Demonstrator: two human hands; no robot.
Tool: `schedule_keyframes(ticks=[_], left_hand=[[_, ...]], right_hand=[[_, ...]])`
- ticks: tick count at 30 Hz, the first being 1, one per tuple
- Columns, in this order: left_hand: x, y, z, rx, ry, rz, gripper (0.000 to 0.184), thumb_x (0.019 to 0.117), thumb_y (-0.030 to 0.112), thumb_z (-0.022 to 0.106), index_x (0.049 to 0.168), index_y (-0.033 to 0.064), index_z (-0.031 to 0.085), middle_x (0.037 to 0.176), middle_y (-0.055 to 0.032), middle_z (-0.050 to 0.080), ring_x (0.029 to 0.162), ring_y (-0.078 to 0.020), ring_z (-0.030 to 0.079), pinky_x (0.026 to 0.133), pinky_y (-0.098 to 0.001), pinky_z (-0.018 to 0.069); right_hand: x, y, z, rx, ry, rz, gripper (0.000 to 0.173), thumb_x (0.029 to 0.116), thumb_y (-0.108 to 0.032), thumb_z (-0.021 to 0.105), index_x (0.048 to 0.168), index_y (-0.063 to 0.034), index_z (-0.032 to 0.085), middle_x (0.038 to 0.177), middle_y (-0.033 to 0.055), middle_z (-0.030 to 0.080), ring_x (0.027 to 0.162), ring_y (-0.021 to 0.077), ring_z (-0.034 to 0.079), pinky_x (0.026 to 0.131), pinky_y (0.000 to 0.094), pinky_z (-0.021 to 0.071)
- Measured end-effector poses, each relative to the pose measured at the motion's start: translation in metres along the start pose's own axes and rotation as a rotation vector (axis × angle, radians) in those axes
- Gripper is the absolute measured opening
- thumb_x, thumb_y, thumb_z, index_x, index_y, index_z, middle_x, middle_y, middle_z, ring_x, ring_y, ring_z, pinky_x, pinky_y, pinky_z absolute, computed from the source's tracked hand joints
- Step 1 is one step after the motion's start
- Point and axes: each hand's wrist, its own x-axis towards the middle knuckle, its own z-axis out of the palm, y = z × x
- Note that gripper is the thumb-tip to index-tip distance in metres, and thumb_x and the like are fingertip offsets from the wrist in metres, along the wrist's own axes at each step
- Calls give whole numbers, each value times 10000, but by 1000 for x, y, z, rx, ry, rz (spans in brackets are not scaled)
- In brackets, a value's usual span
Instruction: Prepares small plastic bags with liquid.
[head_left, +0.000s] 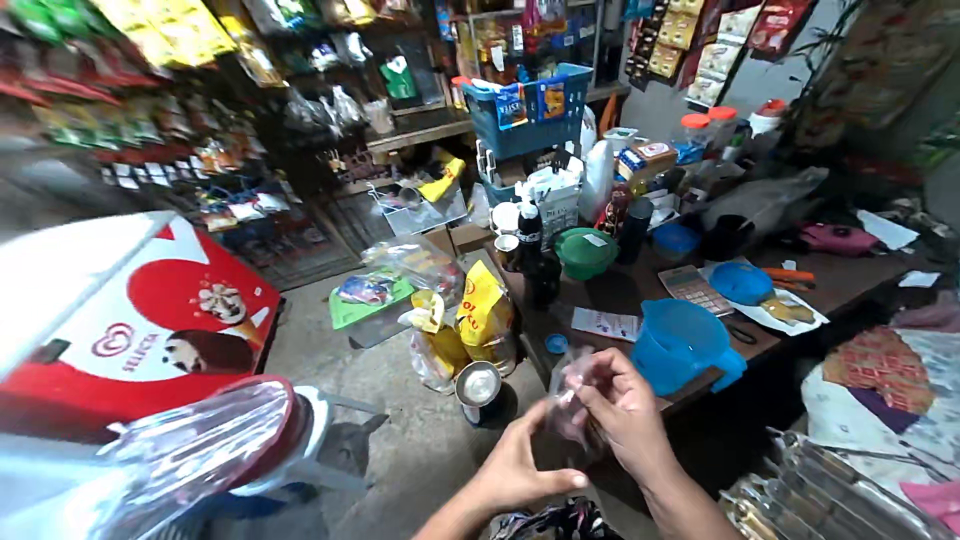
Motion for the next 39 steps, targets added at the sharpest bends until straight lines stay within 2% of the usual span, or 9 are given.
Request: schedule_keyframes(ticks=[3, 6, 12, 16, 18, 25, 32, 36, 39], left_hand=[[-8, -27, -7, 133, -42, -5, 238, 847, 108, 803, 1053, 12, 733, 1055, -23, 733, 1015, -42, 676, 954, -262, 555], [-17, -47, -30, 204, -177, -55, 158, 879, 124, 783, 954, -11, 752, 987, -77, 727, 971, -80, 672, 918, -266, 544], [-51, -63, -81, 230, -147, -204, 159, 899, 98, 748, 1011, -16, 747, 1019, -73, 740, 993, -87, 682, 956, -301, 546], [-73, -67, -108, -57, 49, -299, 99, 888, 21, 705, 983, 42, 722, 943, 44, 729, 872, -28, 682, 834, -239, 579], [-78, -68, -118, -217, 74, -267, 80, 921, 72, 690, 999, 84, 707, 1113, 12, 722, 1017, -103, 690, 922, -316, 579], [-42, -73, -88, -435, 47, -578, 382, 1040, 148, 495, 1385, -15, 476, 1344, -140, 578, 1151, -203, 648, 983, -356, 554], [-24, -92, -41, -874, -185, -825, 809, 1053, 629, 119, 1453, 2, 438, 1351, -143, 628, 1229, -260, 629, 1022, -430, 523], [-16, -86, -33, -1111, -111, -661, 772, 1028, 653, 283, 1455, 27, 433, 1375, -149, 626, 1259, -279, 622, 1029, -434, 527], [-10, -84, -32, -1191, -10, -642, 389, 1061, 323, 511, 1347, 61, 546, 1183, -104, 722, 1102, -246, 708, 973, -419, 576]], right_hand=[[-5, -11, -5, 5, 100, -139, 133, 957, -33, 655, 1064, -90, 601, 965, -29, 713, 714, 60, 700, 582, 221, 618], [-4, -26, -12, 23, 228, -235, 137, 970, -109, 684, 1076, -153, 608, 958, -38, 730, 694, 67, 703, 570, 215, 614], [4, -49, -19, 20, 546, -346, 160, 1027, -45, 536, 1140, -153, 505, 878, -61, 715, 677, 50, 699, 597, 189, 611], [1, -48, -31, 35, 751, -353, 145, 1066, -60, 460, 1152, -167, 505, 954, -44, 687, 724, 57, 688, 647, 212, 610], [-5, -44, -32, 74, 809, -319, 139, 1079, -68, 436, 1138, -168, 513, 955, -44, 688, 750, 57, 689, 674, 211, 605], [-22, -36, 30, 122, 785, -245, 138, 1074, -110, 466, 1121, -210, 549, 918, -70, 696, 702, 24, 672, 633, 184, 592], [-28, -48, 83, 149, 717, -371, 120, 1019, -89, 586, 1087, -184, 617, 972, 25, 720, 725, 83, 707, 638, 230, 620], [-39, -65, 76, 75, 853, -468, 129, 1034, -87, 547, 1092, -180, 614, 992, 8, 722, 724, 72, 699, 641, 225, 614], [-50, -74, 62, 42, 952, -508, 141, 1051, -74, 494, 1063, -171, 595, 972, 3, 711, 722, 69, 693, 651, 224, 612]])
